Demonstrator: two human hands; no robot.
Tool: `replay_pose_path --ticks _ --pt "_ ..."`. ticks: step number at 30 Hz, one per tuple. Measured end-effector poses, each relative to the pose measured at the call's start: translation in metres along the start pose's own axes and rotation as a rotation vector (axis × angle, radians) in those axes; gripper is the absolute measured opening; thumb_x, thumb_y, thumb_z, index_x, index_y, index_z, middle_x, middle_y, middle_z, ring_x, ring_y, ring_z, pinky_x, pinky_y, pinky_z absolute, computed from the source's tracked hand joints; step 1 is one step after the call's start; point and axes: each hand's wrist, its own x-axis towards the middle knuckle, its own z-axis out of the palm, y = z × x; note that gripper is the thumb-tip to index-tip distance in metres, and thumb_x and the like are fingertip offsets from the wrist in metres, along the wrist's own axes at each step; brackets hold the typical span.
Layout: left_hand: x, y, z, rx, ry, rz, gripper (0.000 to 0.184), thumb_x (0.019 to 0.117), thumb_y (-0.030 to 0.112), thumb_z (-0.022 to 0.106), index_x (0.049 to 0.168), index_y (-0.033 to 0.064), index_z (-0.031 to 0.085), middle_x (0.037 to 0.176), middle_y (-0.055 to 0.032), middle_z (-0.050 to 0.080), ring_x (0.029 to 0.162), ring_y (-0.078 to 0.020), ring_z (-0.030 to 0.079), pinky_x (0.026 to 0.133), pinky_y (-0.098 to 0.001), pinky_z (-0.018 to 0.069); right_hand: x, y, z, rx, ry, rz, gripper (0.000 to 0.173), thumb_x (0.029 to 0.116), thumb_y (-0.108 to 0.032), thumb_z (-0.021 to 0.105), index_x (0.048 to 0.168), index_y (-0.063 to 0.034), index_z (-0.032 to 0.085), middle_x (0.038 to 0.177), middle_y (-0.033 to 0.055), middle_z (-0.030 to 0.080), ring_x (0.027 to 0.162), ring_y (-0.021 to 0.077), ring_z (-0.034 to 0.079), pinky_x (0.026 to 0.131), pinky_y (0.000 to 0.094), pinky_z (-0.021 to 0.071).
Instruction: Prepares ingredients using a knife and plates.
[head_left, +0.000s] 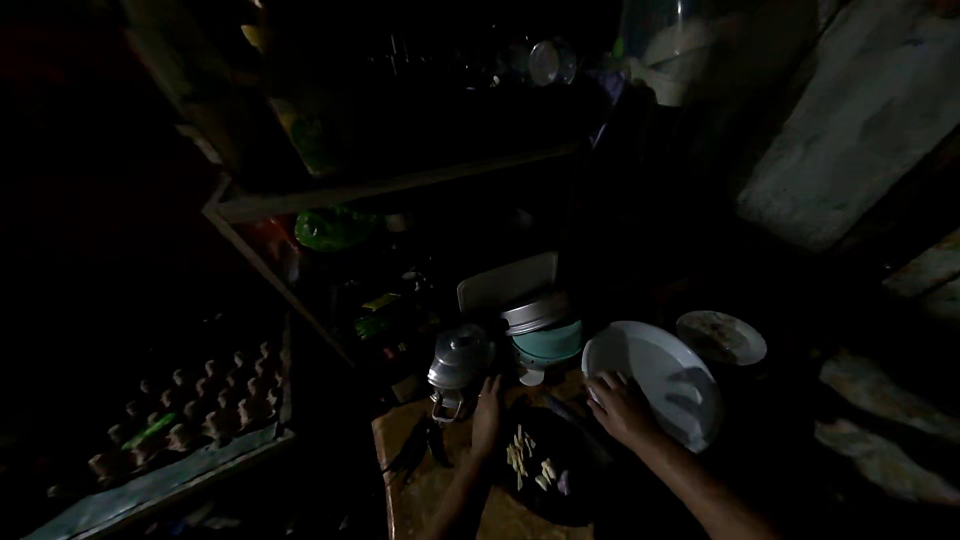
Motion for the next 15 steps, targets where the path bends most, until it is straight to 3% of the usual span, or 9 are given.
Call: replay_pose_path --ticks 3,5,7,9,11,12,13,15 --pt "0.028 0.014 0.018 0.077 0.056 0.07 0.065 0.0915 0.028 0.073 0.149 0.0094 0.049 0.153 -0.0193 0.045 0.133 -0.0357 0.053 0.107 -0.0461 0.049 0.045 0.005 0.0 -0.094 0.119 -0.066 0.058 0.098 -0.027 0.064 0.153 -0.0208 0.049 0.159 0.0152 0.042 0.149 0.0396 0.033 0.121 0.0612 0.0255" --pt "0.048 0.022 0.031 0.149 0.097 0.086 0.072 0.0902 0.024 0.074 0.155 0.0138 0.043 0.165 -0.0158 0.03 0.138 -0.0385 0.049 0.105 -0.0468 0.0505 0.073 0.005 0.006 -0.12 0.102 -0.104 0.075 0.0942 -0.015 0.066 0.161 -0.0259 0.035 0.167 0.0148 0.03 0.155 0.0398 0.022 0.123 0.0638 0.0181" --pt "0.068 0.033 0.037 0.253 0.138 0.128 0.074 0.0906 0.019 0.07 0.158 0.0171 0.04 0.169 -0.012 0.021 0.141 -0.0391 0.045 0.103 -0.0486 0.05 0.094 0.004 0.011 -0.144 0.053 -0.138 0.08 0.0932 -0.001 0.062 0.163 -0.0259 0.032 0.17 0.0156 0.02 0.157 0.041 0.014 0.123 0.0662 0.0165" --pt "0.093 0.044 0.037 0.355 0.168 0.173 0.076 0.0899 0.011 0.068 0.159 0.0191 0.037 0.17 -0.0104 0.02 0.149 -0.0388 0.034 0.111 -0.0517 0.0425 0.109 0.0 0.012 -0.169 -0.012 -0.145 0.065 0.0981 0.001 0.055 0.159 -0.016 0.04 0.17 0.0183 0.017 0.157 0.042 0.009 0.123 0.0666 0.0145" --pt "0.118 0.06 0.027 0.44 0.106 0.157 0.083 0.0895 0.007 0.066 0.163 0.0203 0.029 0.171 -0.008 0.016 0.155 -0.0376 0.019 0.119 -0.0571 0.029 0.119 -0.003 0.01 -0.187 -0.081 -0.122 0.061 0.1036 -0.007 0.052 0.161 -0.0102 0.032 0.171 0.0181 0.011 0.158 0.0408 0.008 0.124 0.0631 0.0134" --pt "0.129 0.067 0.021 0.477 0.051 0.137 0.087 0.0903 0.01 0.067 0.165 0.0213 0.023 0.172 -0.0071 0.015 0.156 -0.0376 0.015 0.12 -0.0605 0.0251 0.123 -0.001 0.012 -0.147 -0.085 -0.117 0.067 0.1039 -0.016 0.056 0.163 -0.0086 0.026 0.172 0.0177 0.009 0.158 0.0391 0.008 0.125 0.0609 0.012" --pt "0.137 0.074 0.015 0.51 -0.023 0.107 0.091 0.0913 0.014 0.068 0.166 0.0224 0.016 0.172 -0.0062 0.015 0.157 -0.0374 0.012 0.12 -0.0634 0.0217 0.128 0.004 0.019 -0.11 -0.055 -0.14 0.074 0.102 -0.021 0.059 0.165 -0.0125 0.021 0.171 0.0185 0.011 0.158 0.0388 0.01 0.125 0.0605 0.012" --pt "0.147 0.085 0.006 0.565 -0.106 0.081 0.094 0.0927 0.022 0.069 0.166 0.0257 0.01 0.169 -0.0068 0.025 0.155 -0.0363 0.02 0.119 -0.0644 0.0231 0.131 0.013 0.036 -0.105 0.085 -0.243 0.073 0.099 -0.015 0.058 0.163 -0.0323 0.028 0.168 0.0172 0.026 0.156 0.0414 0.019 0.121 0.0663 0.0157"
